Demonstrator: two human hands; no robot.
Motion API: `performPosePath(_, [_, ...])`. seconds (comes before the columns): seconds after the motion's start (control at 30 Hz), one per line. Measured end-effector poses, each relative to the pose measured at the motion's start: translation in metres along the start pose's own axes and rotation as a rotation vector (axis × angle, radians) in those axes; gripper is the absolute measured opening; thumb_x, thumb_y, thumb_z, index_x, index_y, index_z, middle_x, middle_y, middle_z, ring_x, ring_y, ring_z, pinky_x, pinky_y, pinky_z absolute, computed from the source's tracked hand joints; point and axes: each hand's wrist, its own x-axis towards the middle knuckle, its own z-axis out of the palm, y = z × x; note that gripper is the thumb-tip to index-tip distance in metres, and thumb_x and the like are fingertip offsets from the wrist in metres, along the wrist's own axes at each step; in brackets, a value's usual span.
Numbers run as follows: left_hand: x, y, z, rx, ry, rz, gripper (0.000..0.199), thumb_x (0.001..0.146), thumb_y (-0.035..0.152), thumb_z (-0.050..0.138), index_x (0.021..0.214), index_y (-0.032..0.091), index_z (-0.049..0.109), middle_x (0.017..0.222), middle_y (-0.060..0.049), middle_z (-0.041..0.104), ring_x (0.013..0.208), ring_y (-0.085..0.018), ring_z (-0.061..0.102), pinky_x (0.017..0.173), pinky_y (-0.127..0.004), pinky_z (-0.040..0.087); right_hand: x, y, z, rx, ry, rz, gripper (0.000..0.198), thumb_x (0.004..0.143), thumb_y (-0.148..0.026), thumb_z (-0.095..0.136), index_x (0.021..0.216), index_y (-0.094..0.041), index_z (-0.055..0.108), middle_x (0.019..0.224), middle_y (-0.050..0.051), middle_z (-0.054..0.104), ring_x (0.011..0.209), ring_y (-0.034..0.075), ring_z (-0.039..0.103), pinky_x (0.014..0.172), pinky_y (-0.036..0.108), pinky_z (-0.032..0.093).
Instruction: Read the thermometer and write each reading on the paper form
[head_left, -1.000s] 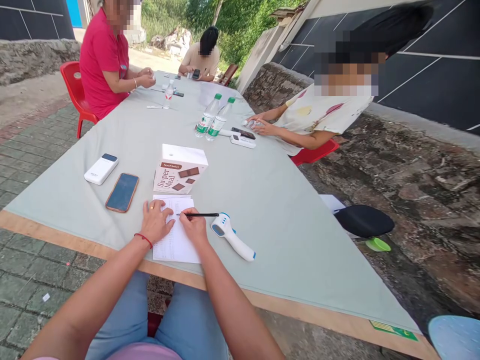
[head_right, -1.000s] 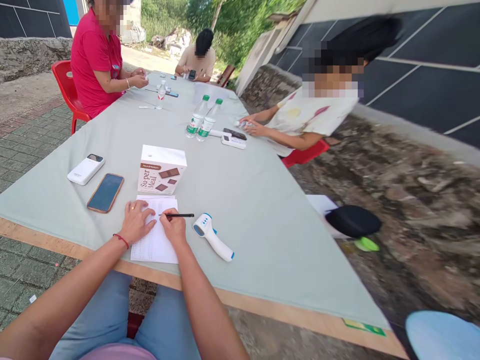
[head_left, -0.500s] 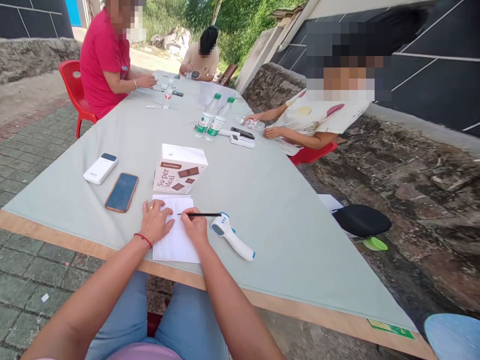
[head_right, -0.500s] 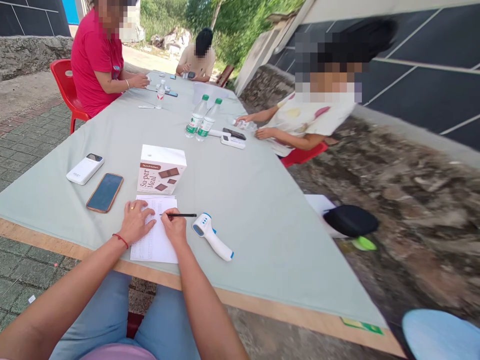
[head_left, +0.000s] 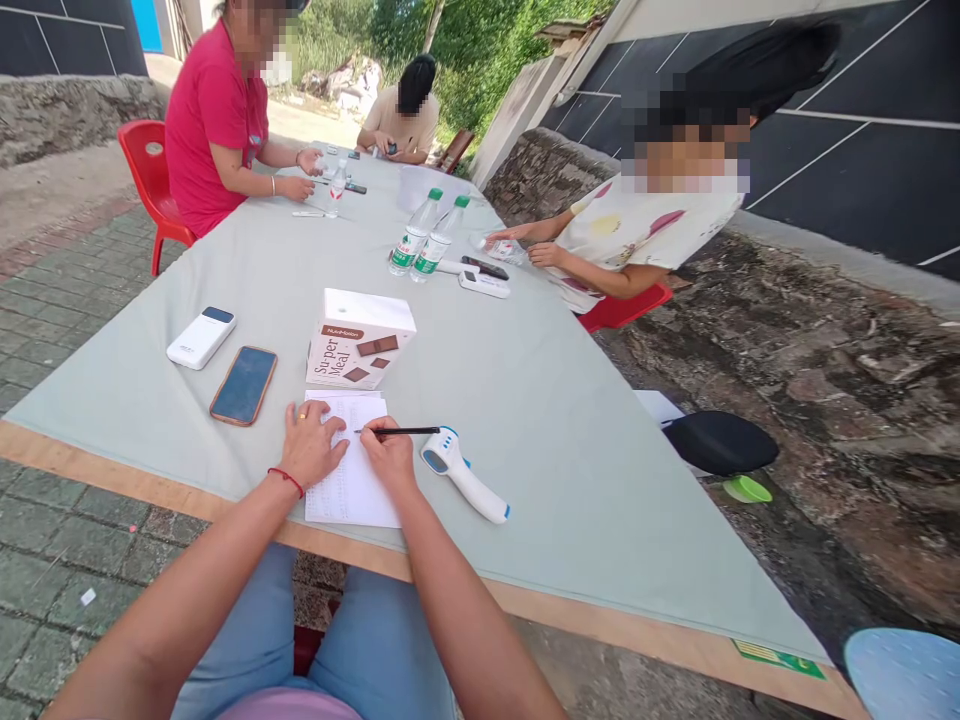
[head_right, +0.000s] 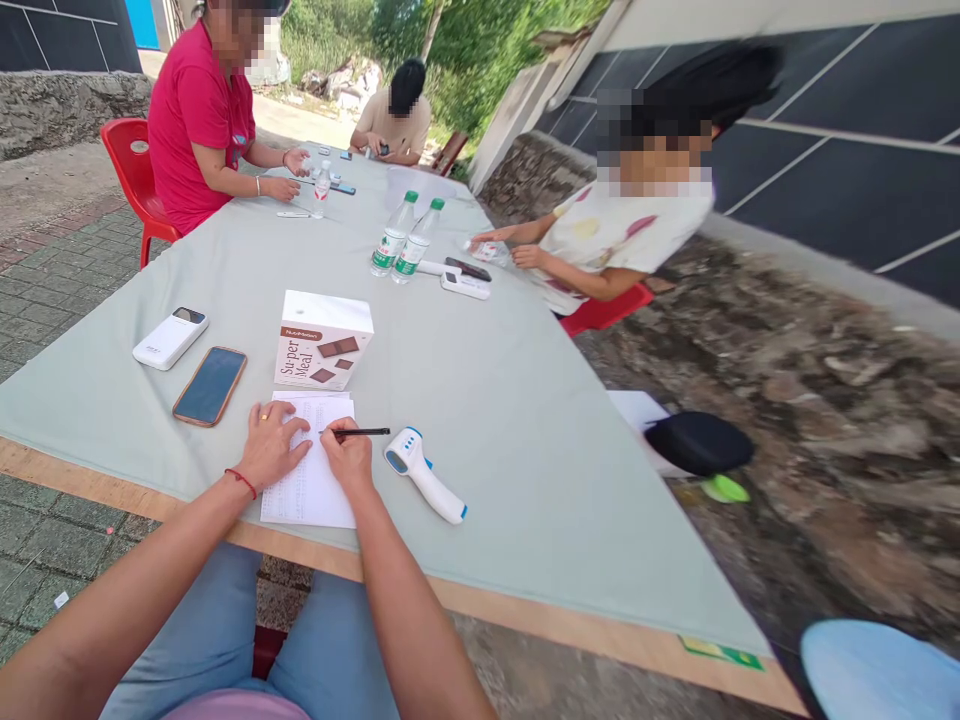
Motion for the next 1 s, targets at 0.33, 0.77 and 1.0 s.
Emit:
performPosePath(0.33, [-0.0003,-0.0007,0.0010,-0.025,0.012,0.001,0.019,0.082,0.031,0.065,0.099,0.024,0.068,0.119,-0.010,0.054,0.118,-0.029,0.046,0.111,-0.058,0.019,0.0000,-0.0003,0.0002,0.005,0.036,0.013,0.014,0.065,-0.036,0.051,0.065,-0.023,0.055,0.057,-0.003,0.058,0.057,0.016,0.050,0.057,0.028,0.041])
performPosePath(0.77, [-0.0005,-0.0009,0.0007,-0.016,0.006,0.005,0.020,0.083,0.032,0.065,0.100,0.024,0.069,0.119,-0.011,0.054,0.118,-0.030,0.047,0.110,-0.058,0.020,-0.0004,-0.0002,-0.0002,0.005,0.053,0.007,0.015,0.066,-0.037,0.052,0.067,-0.022,0.057,0.058,-0.003,0.059,0.058,0.016,0.051,0.059,0.028,0.042])
performPosePath(1.0, [-0.0004,-0.0006,0.0011,-0.029,0.014,-0.001,0.018,0.082,0.031,0.065,0.099,0.025,0.069,0.119,-0.010,0.054,0.117,-0.029,0.047,0.110,-0.058,0.020,-0.0008,-0.0008,-0.0007,-0.017,0.052,0.003,0.014,0.067,-0.035,0.052,0.065,-0.023,0.056,0.057,-0.003,0.058,0.057,0.016,0.051,0.058,0.027,0.042])
